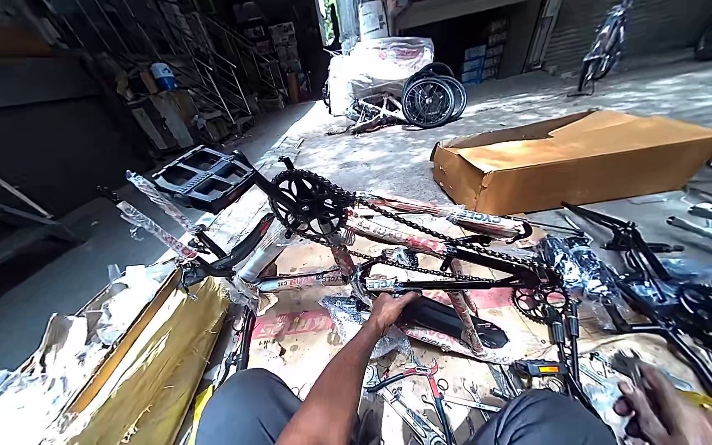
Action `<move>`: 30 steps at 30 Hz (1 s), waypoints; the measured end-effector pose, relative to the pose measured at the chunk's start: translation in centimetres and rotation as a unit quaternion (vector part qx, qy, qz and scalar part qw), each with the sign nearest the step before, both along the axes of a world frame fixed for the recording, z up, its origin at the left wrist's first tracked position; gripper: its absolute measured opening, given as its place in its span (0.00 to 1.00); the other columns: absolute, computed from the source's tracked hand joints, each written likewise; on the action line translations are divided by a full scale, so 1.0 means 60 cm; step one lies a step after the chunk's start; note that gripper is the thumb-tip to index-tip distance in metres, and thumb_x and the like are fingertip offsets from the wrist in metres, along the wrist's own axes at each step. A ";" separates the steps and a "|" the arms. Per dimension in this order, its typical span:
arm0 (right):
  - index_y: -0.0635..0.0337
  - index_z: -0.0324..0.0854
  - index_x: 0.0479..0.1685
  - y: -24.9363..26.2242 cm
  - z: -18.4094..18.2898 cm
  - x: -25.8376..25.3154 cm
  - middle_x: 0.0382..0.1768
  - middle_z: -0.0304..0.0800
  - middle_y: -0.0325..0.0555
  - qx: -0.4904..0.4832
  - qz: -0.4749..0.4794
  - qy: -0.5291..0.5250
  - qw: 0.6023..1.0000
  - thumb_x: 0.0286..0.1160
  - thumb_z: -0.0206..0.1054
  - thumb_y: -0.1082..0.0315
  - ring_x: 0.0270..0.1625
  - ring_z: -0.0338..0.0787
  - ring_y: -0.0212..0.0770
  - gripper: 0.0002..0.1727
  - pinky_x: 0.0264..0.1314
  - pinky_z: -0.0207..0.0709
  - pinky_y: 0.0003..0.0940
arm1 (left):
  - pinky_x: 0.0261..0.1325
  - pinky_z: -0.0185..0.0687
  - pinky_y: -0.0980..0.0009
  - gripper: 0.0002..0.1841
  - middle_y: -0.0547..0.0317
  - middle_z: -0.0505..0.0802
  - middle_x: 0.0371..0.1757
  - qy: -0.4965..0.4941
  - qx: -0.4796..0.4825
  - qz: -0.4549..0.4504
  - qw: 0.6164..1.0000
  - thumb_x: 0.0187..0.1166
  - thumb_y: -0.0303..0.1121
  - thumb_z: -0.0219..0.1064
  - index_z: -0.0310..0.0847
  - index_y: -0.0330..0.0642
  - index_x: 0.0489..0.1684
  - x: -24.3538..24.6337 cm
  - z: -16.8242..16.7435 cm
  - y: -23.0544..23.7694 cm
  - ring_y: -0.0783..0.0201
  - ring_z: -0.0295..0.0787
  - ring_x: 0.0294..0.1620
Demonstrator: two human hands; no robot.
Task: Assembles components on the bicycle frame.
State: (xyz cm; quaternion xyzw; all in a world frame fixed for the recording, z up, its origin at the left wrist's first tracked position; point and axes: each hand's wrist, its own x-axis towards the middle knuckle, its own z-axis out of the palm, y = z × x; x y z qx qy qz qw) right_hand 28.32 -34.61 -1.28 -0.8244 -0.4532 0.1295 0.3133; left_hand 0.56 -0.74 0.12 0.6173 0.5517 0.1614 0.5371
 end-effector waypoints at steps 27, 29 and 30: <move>0.58 0.74 0.73 0.339 -0.159 -0.498 0.41 0.89 0.53 0.047 0.060 0.366 0.928 0.91 0.46 0.61 0.42 0.91 0.51 0.21 0.50 0.83 0.54 | 0.25 0.69 0.66 0.24 0.59 0.82 0.23 -0.075 0.053 0.041 0.995 0.77 0.56 0.72 0.83 0.40 0.36 0.023 -0.056 0.001 0.66 0.72 0.20; 0.57 0.80 0.65 0.338 -0.167 -0.463 0.42 0.87 0.51 0.038 0.059 0.437 0.897 0.91 0.46 0.59 0.42 0.88 0.47 0.20 0.49 0.81 0.49 | 0.36 0.78 0.59 0.31 0.51 0.88 0.36 -0.051 0.038 0.028 0.998 0.75 0.63 0.70 0.83 0.40 0.51 0.017 -0.040 -0.012 0.60 0.81 0.32; 0.57 0.81 0.60 0.343 -0.161 -0.446 0.33 0.80 0.45 0.054 0.039 0.501 0.863 0.93 0.47 0.57 0.30 0.79 0.40 0.19 0.34 0.76 0.40 | 0.37 0.79 0.57 0.34 0.50 0.89 0.39 -0.045 0.037 0.025 0.998 0.73 0.67 0.69 0.83 0.41 0.55 0.016 -0.036 -0.017 0.59 0.83 0.35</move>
